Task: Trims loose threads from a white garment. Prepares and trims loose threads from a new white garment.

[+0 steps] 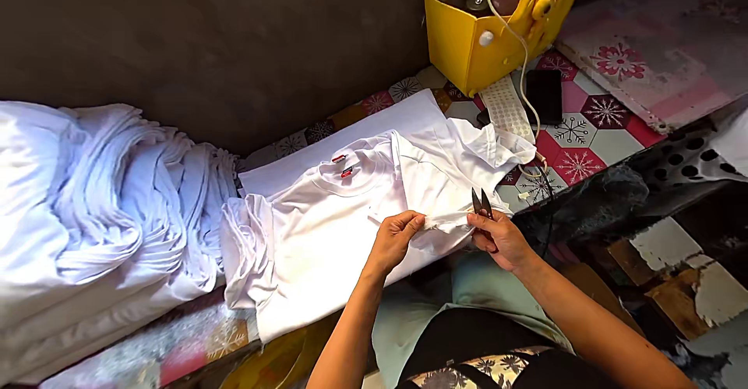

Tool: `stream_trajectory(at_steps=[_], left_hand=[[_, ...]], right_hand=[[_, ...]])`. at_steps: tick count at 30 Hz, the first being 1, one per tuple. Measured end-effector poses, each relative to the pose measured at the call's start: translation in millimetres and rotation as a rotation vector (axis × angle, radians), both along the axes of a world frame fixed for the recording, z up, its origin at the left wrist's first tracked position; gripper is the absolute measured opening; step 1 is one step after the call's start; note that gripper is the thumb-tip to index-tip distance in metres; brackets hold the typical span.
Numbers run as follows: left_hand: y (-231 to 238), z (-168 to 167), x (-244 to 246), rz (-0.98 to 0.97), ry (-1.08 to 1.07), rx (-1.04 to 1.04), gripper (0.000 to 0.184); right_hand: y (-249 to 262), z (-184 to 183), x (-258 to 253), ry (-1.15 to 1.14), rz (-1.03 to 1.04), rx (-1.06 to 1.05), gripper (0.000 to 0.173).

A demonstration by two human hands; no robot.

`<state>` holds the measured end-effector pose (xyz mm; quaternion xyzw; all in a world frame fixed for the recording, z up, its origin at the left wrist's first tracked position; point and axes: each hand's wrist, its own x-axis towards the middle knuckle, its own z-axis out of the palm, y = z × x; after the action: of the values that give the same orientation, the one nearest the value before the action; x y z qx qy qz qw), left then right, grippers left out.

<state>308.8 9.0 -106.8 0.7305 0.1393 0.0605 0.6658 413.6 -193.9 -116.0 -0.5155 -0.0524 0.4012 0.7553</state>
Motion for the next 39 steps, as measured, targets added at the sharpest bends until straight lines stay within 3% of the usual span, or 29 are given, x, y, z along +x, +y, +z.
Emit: stream_trajectory(at_steps=[4, 9, 10, 12, 14, 17, 19, 21, 25, 27, 31, 32, 33, 36, 37, 39], left_hand=[[-11, -8, 10, 0.062, -0.021, -0.033, 0.026], [-15, -5, 14, 0.073, 0.0, -0.233, 0.028], [-14, -5, 14, 0.084, 0.003, -0.182, 0.023], [-14, -7, 13, 0.151, -0.009, 0.172, 0.012], [-18, -14, 12, 0.236, -0.14, 0.539, 0.029], [-31, -7, 8, 0.158, -0.351, 0.66, 0.036], [-41, -4, 10, 0.079, -0.407, 0.7, 0.028], [-48, -7, 14, 0.062, -0.414, 0.631, 0.012], [-43, -10, 7, 0.19, -0.428, 0.306, 0.011], [-28, -7, -10, 0.34, -0.413, 0.219, 0.011], [11, -11, -45, 0.83, -0.226, 0.197, 0.016], [17, -17, -50, 0.852, -0.156, 0.23, 0.013], [19, -24, -55, 0.774, -0.101, 0.258, 0.007], [0, -48, -50, 0.32, -0.09, 0.282, 0.066], [-9, -53, -43, 0.202, -0.131, 0.279, 0.071], [-19, -50, -28, 0.043, -0.195, 0.128, 0.054]], right_hand=[[1, 1, 0, 0.073, -0.001, -0.006, 0.026], [-3, 1, 1, 0.104, 0.005, 0.045, 0.029], [-4, 1, 0, 0.109, 0.01, 0.059, 0.029], [-4, 1, 0, 0.116, 0.01, 0.068, 0.028], [-3, 3, 0, 0.111, -0.002, 0.053, 0.029], [-3, 4, 0, 0.066, 0.022, 0.03, 0.028], [-2, 4, -2, 0.016, 0.049, 0.022, 0.025], [-2, 3, -3, -0.007, 0.061, 0.023, 0.024], [-3, 1, -3, 0.009, 0.064, 0.034, 0.023], [-4, 0, -3, 0.042, 0.049, 0.06, 0.024], [-4, -2, -2, 0.105, 0.034, 0.111, 0.026], [-4, -2, -1, 0.116, 0.03, 0.113, 0.026], [-4, -2, -1, 0.128, 0.025, 0.118, 0.027], [-4, -3, -2, 0.161, 0.024, 0.148, 0.025], [-4, -3, -1, 0.166, 0.027, 0.165, 0.022], [-4, 1, 1, 0.126, -0.004, 0.152, 0.014]])
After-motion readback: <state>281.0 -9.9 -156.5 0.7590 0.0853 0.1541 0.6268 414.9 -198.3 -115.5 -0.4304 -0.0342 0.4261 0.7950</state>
